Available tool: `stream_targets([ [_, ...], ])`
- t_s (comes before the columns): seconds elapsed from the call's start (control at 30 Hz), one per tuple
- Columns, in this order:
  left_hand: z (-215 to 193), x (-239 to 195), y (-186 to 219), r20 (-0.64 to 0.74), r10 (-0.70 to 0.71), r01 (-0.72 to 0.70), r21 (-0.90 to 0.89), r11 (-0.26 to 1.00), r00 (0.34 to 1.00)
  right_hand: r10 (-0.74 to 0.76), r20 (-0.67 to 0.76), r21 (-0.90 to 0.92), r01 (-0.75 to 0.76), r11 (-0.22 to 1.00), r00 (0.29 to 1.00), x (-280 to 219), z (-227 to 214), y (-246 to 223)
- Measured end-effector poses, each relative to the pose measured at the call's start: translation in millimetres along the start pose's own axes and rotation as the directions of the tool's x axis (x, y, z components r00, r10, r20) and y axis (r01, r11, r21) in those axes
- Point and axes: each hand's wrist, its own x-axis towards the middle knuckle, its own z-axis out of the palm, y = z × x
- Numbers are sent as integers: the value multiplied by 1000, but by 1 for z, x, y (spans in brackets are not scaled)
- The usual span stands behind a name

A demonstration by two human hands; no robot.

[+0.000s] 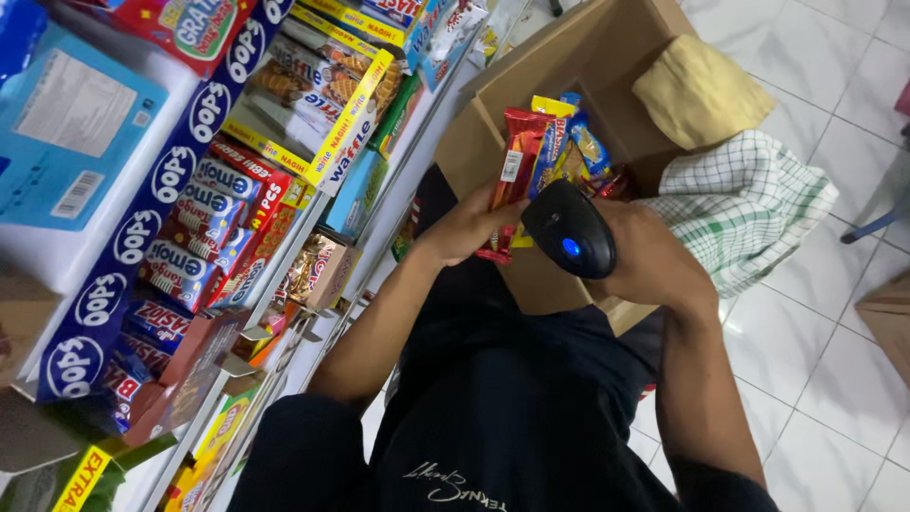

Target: The person scans various snack packages, including wafers and biscuits, using a handheld barcode scanner. After scanning, the person places the items back onto the store shelves, organizing them into their respective boxes.

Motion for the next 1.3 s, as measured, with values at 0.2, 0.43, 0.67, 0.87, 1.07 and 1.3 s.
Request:
stream_targets([
  [0.2,4,-1,14,46,-19,14,97,995,999,56,65,-37,-53,998,996,2,-8,0],
  [0.43,7,-6,11,-35,-109,108,-25,994,993,133,-98,57,-128,990,986,-7,-7,14],
  [0.67,22,-6,-7,-136,-50,38,-85,996,989,345,-409,564,-63,823,845,9,45,29],
  [0.87,34,-4,-3,-208,-57,42,-79,996,976,413,-403,653,-60,755,817,15,59,34],
  [1.07,30,-7,1,-225,-26,27,1,1000,974,354,-385,616,-48,786,853,18,55,38],
  [1.3,22,5,-4,-419,65,-203,-292,935,906,411,-327,741,-39,670,851,13,59,44],
])
